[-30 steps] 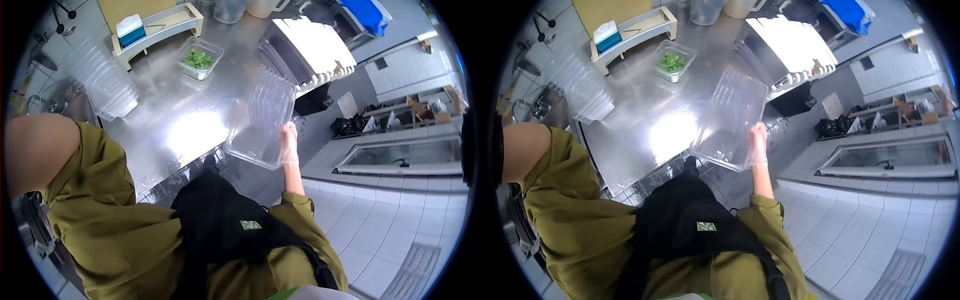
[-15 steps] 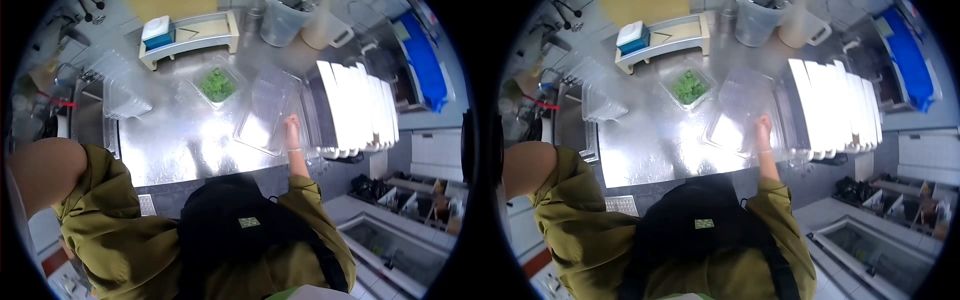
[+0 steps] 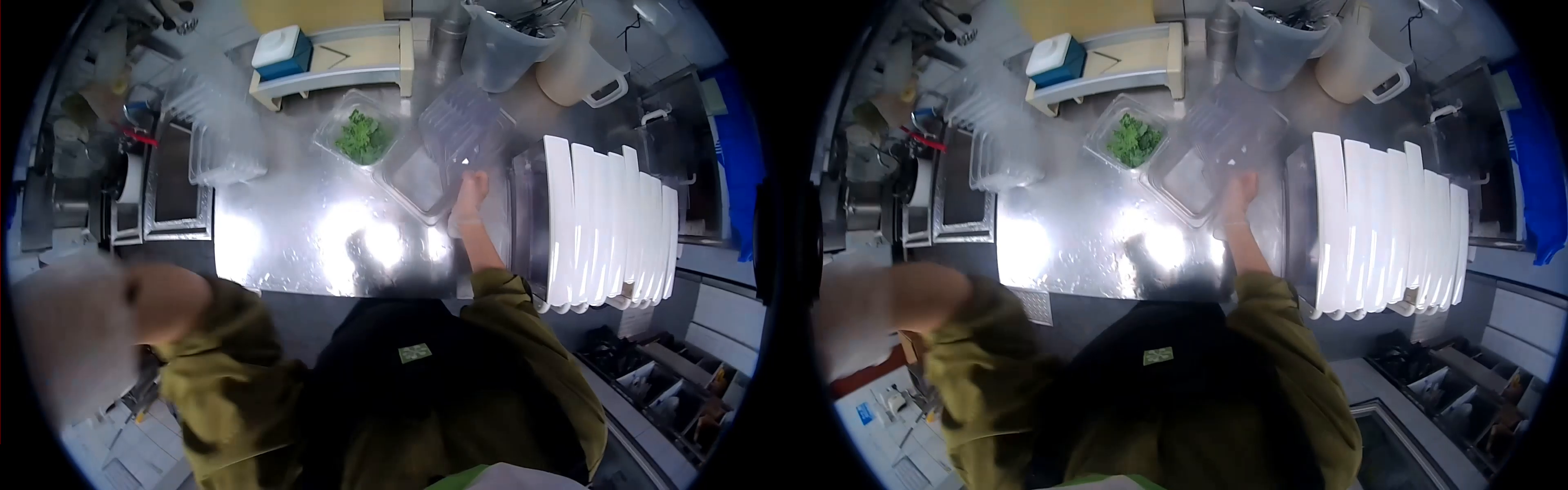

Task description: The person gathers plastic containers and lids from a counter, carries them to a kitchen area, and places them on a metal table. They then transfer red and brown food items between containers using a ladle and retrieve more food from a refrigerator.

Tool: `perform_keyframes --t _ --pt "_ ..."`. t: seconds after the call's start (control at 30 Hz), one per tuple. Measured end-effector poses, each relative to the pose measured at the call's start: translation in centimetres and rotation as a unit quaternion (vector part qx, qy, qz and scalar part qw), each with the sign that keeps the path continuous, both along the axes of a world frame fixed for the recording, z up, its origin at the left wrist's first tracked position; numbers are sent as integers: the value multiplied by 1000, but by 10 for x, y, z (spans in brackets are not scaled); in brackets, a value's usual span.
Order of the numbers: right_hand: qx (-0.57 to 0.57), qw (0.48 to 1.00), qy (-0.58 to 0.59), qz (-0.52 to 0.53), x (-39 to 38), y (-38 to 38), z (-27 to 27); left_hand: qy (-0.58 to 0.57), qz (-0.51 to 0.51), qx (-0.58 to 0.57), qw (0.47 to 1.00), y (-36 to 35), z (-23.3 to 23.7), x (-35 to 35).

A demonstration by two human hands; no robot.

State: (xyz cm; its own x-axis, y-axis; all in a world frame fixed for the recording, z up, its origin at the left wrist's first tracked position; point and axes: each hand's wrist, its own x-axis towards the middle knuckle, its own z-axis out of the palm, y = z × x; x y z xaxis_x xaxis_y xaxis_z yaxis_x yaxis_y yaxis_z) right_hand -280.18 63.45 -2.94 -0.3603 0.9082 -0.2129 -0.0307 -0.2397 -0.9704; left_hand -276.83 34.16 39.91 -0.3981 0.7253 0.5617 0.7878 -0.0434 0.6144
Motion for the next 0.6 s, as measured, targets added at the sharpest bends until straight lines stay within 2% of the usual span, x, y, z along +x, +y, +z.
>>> perform_keyframes --t 0.03,0.07,0.1,0.13,0.17,0.2,0.23,0.27,0.33,0.43,0.5,0.57,0.6 --pt "-22 1000 16 -5 -1 -3 2 39 28 40 998 11 10 -27" --pt "-42 999 29 -7 -1 -5 3 44 104 56 992 32 0 -61" --pt "-61 997 43 -6 -2 -6 4 13 201 52 978 51 -31 -95" --pt "-84 996 38 -13 -4 -9 9 -44 290 38 955 62 -83 -129" --pt "-107 994 33 -20 -5 -11 17 -121 407 45 904 58 -187 -183" --pt "-130 991 22 -26 -3 -13 20 -114 441 -13 890 45 -293 -213" --pt "-130 991 20 -36 -3 -12 14 -169 420 -14 892 44 -348 -211" --pt "-129 990 20 -43 -6 -11 3 -396 411 0 821 47 -391 -208" --pt "-133 989 47 -48 -16 -12 -8 -629 430 13 648 71 -390 -184" --pt "-140 986 77 -56 -21 -19 -11 -627 275 144 714 57 -428 -200" --pt "-140 986 54 -68 -30 -21 6 -435 282 70 852 21 -474 -204" --pt "-177 980 46 -80 -51 -19 0 -557 286 137 768 8 -448 -193" --pt "-194 976 42 -93 -56 -16 -3 -579 322 155 733 5 -436 -184"
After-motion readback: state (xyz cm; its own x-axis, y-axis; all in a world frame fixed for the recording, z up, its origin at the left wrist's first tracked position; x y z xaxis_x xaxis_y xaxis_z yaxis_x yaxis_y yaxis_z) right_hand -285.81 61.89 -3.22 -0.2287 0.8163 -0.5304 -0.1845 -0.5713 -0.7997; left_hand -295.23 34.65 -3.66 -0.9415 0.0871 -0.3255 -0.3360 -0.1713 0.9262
